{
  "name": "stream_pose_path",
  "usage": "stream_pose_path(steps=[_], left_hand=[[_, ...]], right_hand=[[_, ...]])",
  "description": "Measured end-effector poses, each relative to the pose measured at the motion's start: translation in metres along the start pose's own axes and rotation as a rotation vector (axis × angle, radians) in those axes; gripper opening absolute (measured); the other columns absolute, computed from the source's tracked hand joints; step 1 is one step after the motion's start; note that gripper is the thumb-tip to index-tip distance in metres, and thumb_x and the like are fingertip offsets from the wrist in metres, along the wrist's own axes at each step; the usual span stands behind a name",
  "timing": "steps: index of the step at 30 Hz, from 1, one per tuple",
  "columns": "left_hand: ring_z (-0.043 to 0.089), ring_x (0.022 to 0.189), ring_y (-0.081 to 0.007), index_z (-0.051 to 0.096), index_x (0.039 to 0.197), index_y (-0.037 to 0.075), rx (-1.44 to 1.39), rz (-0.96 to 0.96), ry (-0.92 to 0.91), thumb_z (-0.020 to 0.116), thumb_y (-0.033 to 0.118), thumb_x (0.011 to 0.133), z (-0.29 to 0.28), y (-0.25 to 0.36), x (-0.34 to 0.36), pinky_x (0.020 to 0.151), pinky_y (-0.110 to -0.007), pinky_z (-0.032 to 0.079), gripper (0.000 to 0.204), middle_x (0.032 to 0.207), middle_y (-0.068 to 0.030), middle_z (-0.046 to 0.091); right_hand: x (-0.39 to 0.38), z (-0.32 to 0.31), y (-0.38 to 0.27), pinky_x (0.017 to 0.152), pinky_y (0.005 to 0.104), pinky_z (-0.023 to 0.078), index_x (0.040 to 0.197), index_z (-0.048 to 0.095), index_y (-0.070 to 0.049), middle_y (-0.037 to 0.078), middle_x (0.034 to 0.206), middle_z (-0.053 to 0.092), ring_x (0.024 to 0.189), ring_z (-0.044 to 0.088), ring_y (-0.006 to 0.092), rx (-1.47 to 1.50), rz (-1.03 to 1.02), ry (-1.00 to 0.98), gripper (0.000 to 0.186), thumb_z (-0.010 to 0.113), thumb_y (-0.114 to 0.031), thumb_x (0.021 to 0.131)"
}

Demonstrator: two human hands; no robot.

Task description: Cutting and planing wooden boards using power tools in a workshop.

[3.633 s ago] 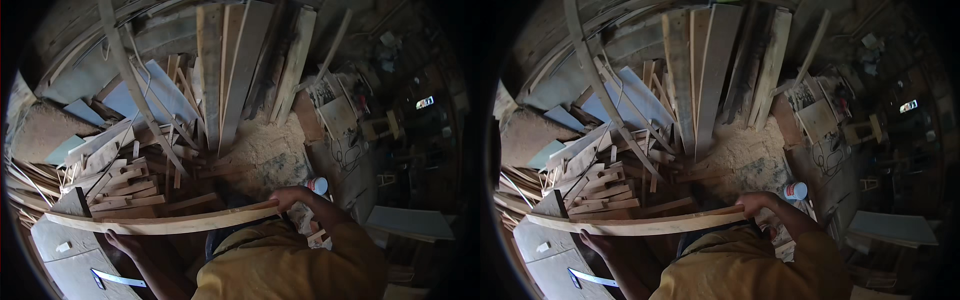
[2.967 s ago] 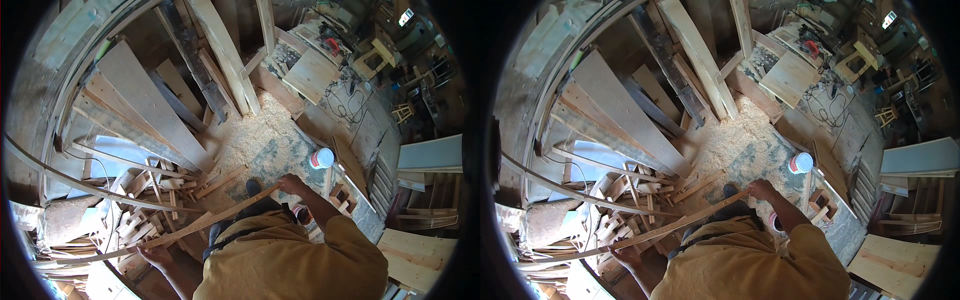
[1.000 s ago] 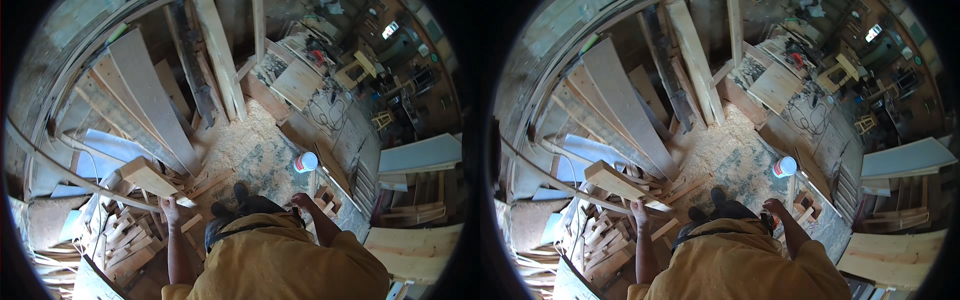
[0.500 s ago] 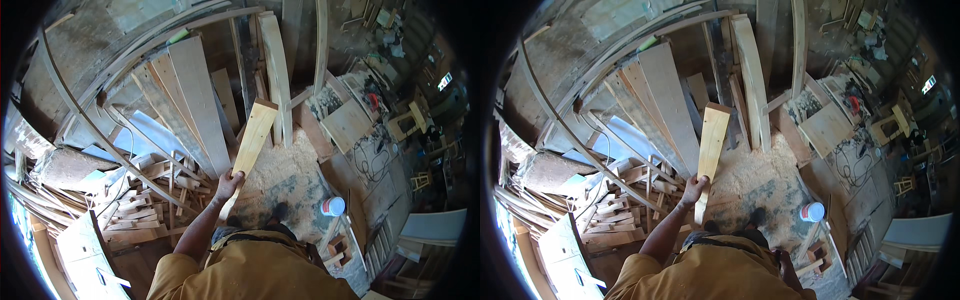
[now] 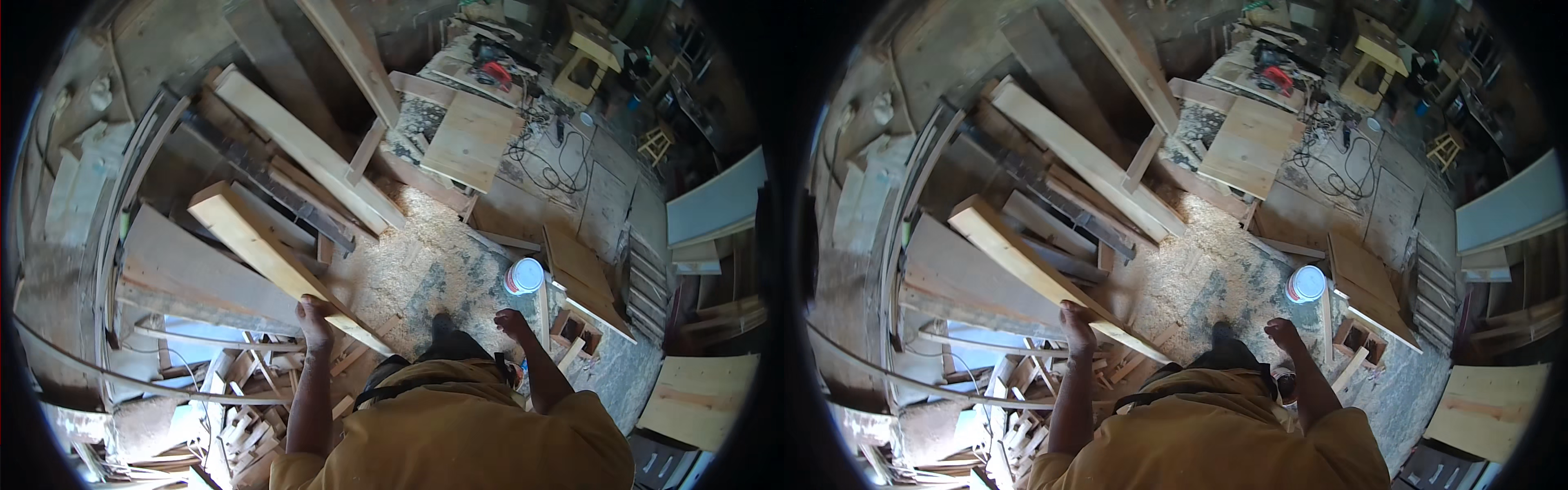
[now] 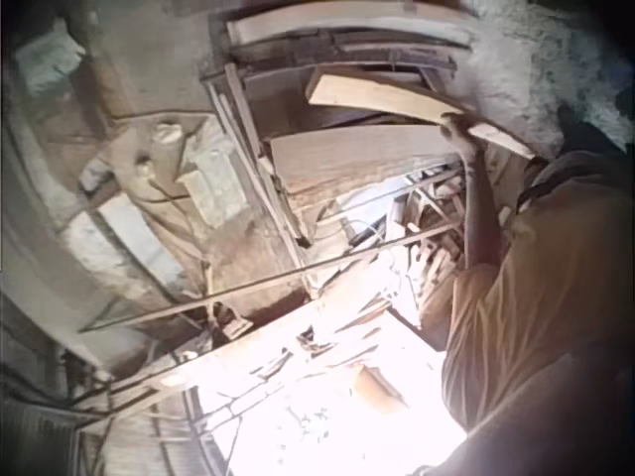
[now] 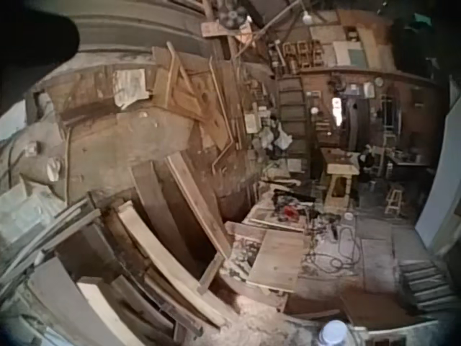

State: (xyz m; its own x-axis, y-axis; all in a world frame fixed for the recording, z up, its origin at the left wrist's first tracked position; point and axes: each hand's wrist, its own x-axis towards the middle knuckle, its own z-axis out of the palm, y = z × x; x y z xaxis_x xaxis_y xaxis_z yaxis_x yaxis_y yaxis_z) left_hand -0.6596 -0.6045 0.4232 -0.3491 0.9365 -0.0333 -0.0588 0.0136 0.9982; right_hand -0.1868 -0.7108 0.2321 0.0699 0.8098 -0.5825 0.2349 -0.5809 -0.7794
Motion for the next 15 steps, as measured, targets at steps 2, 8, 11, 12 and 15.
stream_pose_path(steps=[2,8,11,12,15], left_hand=[[0.048,0.066,-0.0122,0.051,0.084,0.007,-0.226,-0.008,0.061,0.047,0.046,0.093,0.022,-0.002,0.009,0.063,-0.028,0.041,0.039,0.074,-0.0011,0.052],[0.051,0.073,-0.0187,0.051,0.088,0.009,-0.470,0.120,-0.260,0.052,0.055,0.086,0.085,0.075,0.027,0.070,-0.034,0.042,0.046,0.077,-0.0042,0.051],[0.046,0.066,-0.0167,0.050,0.085,0.009,-0.536,0.144,-0.459,0.056,0.053,0.083,0.113,0.106,0.038,0.064,-0.032,0.037,0.044,0.071,-0.0032,0.048],[0.043,0.063,-0.0149,0.049,0.084,0.010,-0.588,0.144,-0.516,0.058,0.050,0.082,0.120,0.115,0.039,0.062,-0.030,0.035,0.042,0.068,-0.0023,0.046],[0.040,0.058,-0.0128,0.044,0.078,0.011,-0.570,0.176,-0.698,0.060,0.044,0.083,0.137,0.134,0.043,0.061,-0.029,0.033,0.036,0.064,-0.0007,0.044]], right_hand=[[0.001,-0.003,0.004,0.064,0.0317,0.051,0.100,0.062,0.003,0.013,0.081,0.066,0.069,0.064,0.0187,-0.006,-0.060,-0.022,0.034,0.067,-0.023,0.079],[-0.002,0.002,-0.071,0.083,0.0350,0.048,0.110,0.059,0.002,0.015,0.100,0.066,0.096,0.063,0.0225,-0.184,-0.337,-0.169,0.040,0.066,-0.027,0.084],[-0.001,0.013,-0.135,0.085,0.0359,0.048,0.115,0.056,0.001,0.015,0.103,0.065,0.098,0.062,0.0252,-0.334,-0.546,-0.169,0.049,0.069,-0.031,0.080],[-0.011,0.021,-0.171,0.087,0.0363,0.048,0.116,0.056,0.000,0.015,0.105,0.064,0.099,0.061,0.0265,-0.188,-0.404,-0.188,0.051,0.071,-0.031,0.079],[-0.009,0.044,-0.225,0.096,0.0403,0.041,0.120,0.055,-0.004,0.019,0.113,0.058,0.108,0.054,0.0341,-0.190,-0.639,-0.197,0.061,0.075,-0.035,0.073]])
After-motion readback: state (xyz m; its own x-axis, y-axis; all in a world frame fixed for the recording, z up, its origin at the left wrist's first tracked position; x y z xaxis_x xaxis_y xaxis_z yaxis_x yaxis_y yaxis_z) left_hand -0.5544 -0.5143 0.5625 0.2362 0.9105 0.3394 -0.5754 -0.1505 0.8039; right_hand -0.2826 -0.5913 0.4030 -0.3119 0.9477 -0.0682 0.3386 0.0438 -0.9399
